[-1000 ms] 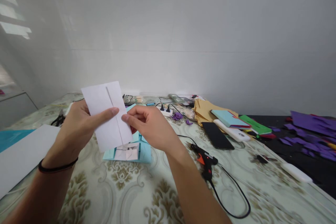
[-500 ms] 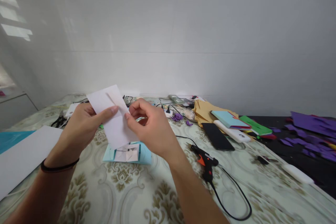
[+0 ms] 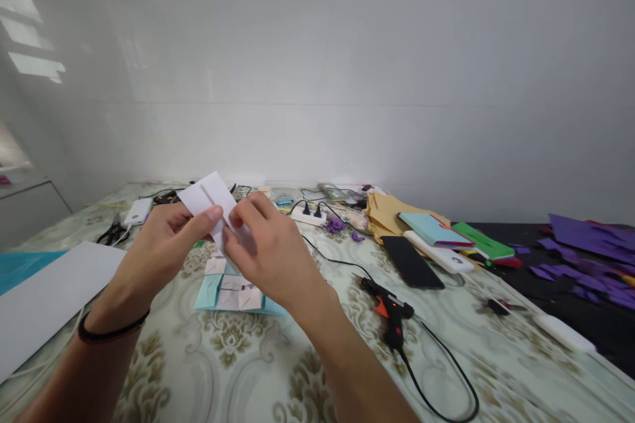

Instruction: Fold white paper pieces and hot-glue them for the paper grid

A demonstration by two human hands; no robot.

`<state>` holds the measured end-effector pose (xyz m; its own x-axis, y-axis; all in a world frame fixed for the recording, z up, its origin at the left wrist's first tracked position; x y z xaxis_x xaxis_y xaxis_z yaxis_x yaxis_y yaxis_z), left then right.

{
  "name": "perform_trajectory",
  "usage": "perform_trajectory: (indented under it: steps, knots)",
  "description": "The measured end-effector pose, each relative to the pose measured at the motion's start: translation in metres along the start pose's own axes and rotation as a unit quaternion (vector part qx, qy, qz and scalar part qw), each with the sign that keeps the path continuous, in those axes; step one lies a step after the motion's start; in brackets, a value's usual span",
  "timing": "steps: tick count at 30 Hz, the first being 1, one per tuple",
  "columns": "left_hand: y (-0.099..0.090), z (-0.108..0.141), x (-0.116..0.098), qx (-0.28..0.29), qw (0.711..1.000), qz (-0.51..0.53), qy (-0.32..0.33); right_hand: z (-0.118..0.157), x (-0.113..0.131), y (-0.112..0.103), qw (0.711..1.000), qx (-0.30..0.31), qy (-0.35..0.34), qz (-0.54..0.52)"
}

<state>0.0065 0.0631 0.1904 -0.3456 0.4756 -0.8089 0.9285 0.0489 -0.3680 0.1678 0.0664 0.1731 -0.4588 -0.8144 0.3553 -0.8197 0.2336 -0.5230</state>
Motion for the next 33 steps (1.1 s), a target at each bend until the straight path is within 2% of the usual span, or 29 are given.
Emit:
perform_trajectory:
  steps: [2,5,8,11,18,23,28,33]
  knots:
    - [-0.002,0.001,0.002,-0.008,1.0,0.004,0.004,-0.001,0.001,-0.001,1.0,0.006,0.008,-0.011]
    - [-0.005,0.001,0.006,-0.042,0.999,0.012,0.007,-0.001,-0.001,-0.003,0.994,-0.002,0.072,-0.085]
    - [-0.007,0.0,0.007,-0.051,0.998,0.037,0.008,-0.003,-0.007,-0.005,0.969,-0.009,0.146,-0.198]
    - [-0.009,0.0,0.004,-0.052,0.997,0.052,0.004,-0.004,-0.011,-0.007,0.953,0.005,0.179,-0.246]
    - [-0.013,-0.001,0.004,-0.095,0.989,0.11,0.002,-0.004,-0.02,-0.013,0.948,-0.015,0.191,-0.254]
    - [-0.015,-0.007,0.016,-0.161,0.961,0.225,0.008,-0.002,-0.026,-0.013,0.922,0.062,0.223,-0.309]
    - [-0.008,-0.009,0.02,-0.104,0.96,0.254,-0.049,-0.004,-0.023,-0.015,0.919,0.042,0.222,-0.324]
    - [-0.006,-0.008,0.019,-0.11,0.961,0.25,-0.042,-0.004,-0.021,-0.013,0.913,-0.008,0.228,-0.337]
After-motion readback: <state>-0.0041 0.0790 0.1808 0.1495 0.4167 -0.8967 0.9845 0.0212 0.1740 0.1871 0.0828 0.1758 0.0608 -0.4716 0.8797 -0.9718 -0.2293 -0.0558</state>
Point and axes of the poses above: each hand's wrist, its own z-axis away from the middle knuckle, its own y-axis out of the palm, x = y × z, the point moved 3 cm from there along -z, towards the middle knuckle, and after that the axes turned 2 degrees about -y, right-handed, at the moved point
